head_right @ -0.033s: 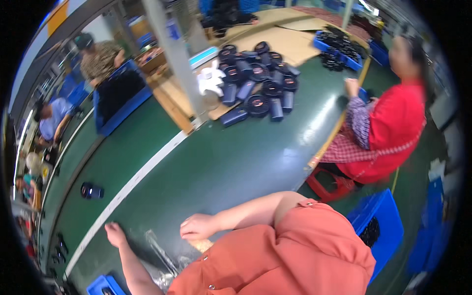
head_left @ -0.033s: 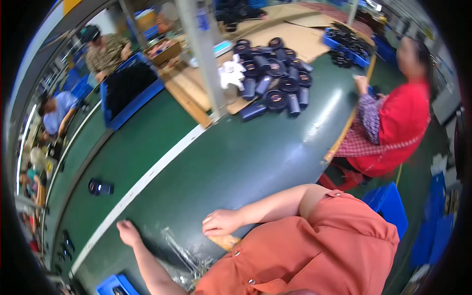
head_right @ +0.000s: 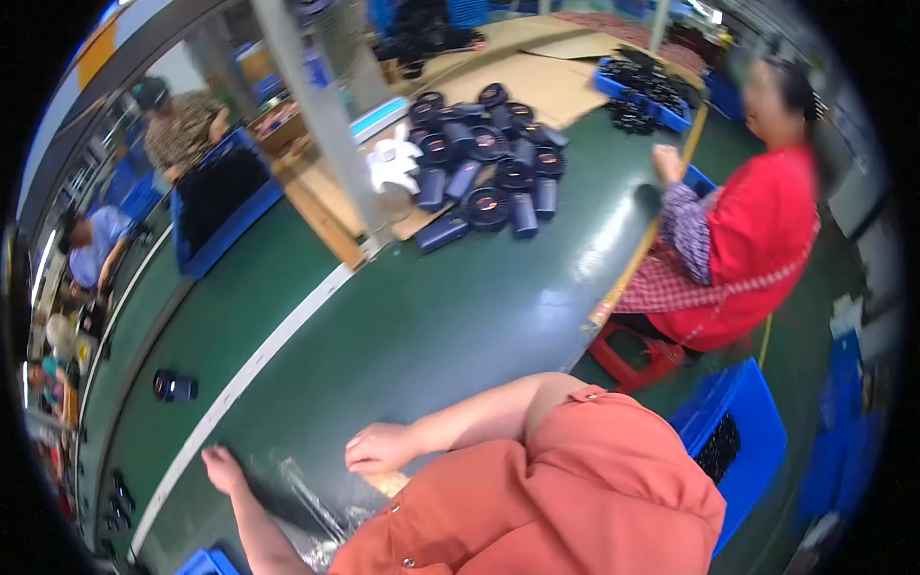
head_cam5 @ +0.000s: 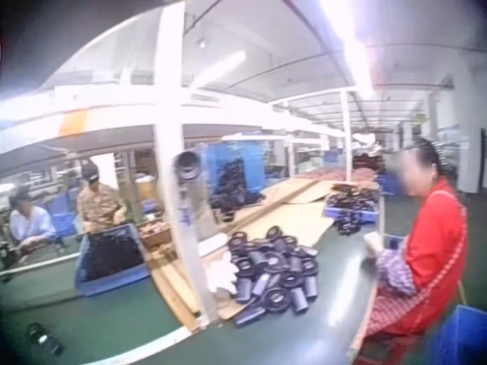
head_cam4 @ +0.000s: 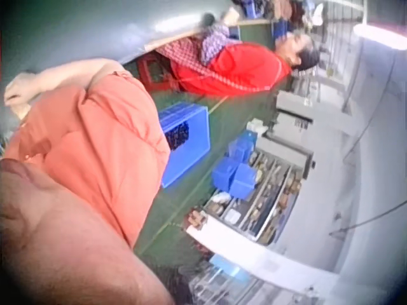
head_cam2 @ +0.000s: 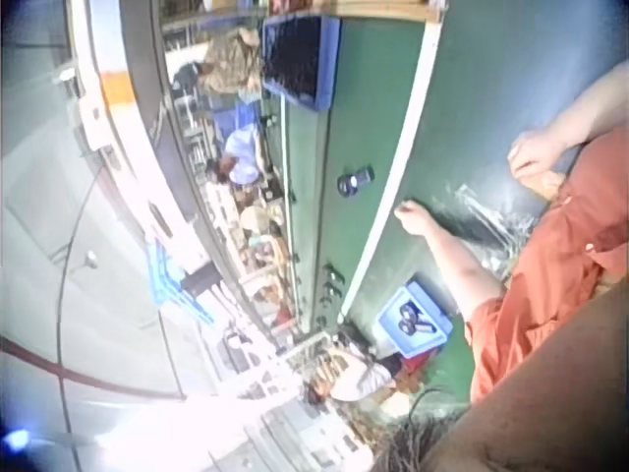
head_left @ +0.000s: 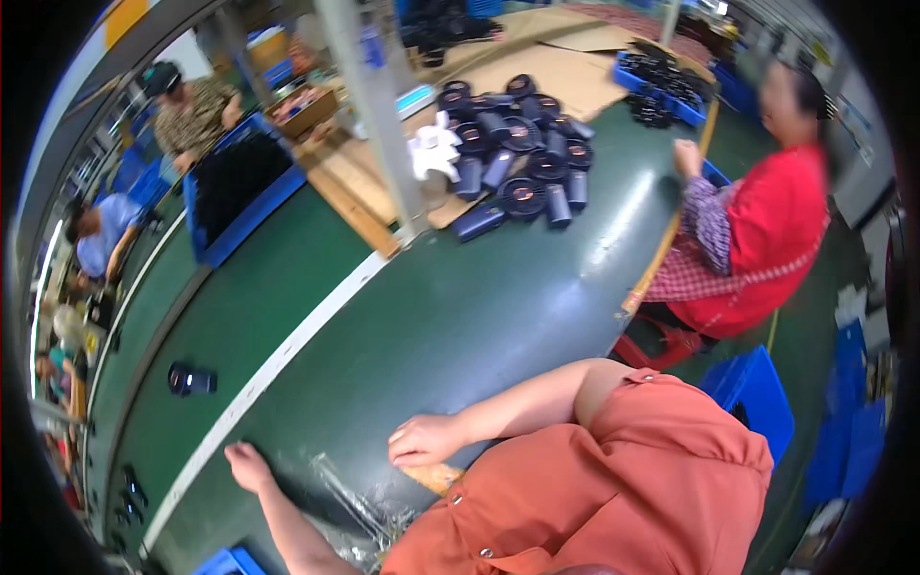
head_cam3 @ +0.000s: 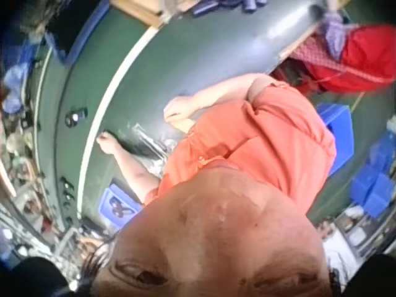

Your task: The person tests handheld fans by taking them from a conveyor belt, pressing their power buttons by hand to activate them, rotating them, and placing them onto a pile.

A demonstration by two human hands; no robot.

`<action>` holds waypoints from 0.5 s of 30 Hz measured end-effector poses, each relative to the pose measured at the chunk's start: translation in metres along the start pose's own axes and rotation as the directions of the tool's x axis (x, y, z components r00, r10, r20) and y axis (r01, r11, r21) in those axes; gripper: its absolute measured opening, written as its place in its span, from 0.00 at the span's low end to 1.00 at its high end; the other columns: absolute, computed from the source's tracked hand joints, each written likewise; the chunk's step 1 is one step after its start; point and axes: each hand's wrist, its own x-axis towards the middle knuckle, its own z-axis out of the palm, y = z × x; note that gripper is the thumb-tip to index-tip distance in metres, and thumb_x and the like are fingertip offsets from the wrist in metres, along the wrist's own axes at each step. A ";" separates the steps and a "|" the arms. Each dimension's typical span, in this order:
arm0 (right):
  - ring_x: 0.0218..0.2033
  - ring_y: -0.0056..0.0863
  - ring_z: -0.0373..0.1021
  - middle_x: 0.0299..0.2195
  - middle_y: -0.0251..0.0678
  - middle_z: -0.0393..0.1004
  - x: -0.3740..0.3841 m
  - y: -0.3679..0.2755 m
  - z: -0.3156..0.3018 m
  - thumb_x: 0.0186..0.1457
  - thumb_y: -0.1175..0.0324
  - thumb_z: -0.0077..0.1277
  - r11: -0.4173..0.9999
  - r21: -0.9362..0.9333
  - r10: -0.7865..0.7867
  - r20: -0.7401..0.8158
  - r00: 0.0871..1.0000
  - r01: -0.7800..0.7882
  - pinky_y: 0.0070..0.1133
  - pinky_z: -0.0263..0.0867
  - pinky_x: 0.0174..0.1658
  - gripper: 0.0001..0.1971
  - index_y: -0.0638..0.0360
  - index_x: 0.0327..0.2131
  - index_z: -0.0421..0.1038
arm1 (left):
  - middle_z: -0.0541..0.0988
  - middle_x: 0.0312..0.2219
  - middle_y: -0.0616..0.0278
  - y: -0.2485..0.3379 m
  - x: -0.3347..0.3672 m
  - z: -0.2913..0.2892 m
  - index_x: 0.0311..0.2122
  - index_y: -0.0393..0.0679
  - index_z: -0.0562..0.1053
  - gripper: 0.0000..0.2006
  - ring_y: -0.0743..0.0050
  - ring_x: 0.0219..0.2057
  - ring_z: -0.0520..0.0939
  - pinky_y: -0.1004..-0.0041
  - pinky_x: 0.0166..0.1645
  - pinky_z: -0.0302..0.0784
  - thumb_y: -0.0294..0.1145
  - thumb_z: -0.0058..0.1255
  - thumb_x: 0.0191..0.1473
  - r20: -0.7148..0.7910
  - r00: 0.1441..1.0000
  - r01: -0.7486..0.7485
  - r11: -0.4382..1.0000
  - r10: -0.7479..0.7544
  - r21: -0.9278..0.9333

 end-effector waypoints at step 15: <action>0.27 0.36 0.70 0.28 0.38 0.73 0.013 -0.006 -0.008 0.54 0.66 0.47 0.980 0.140 0.134 0.080 0.988 -0.145 0.27 0.66 0.30 0.07 0.58 0.32 0.72 | 0.77 0.37 0.49 0.039 0.000 -0.028 0.41 0.50 0.67 0.16 0.41 0.36 0.78 0.51 0.41 0.72 0.48 0.37 0.53 0.186 0.953 0.211 0.964 -0.240 0.164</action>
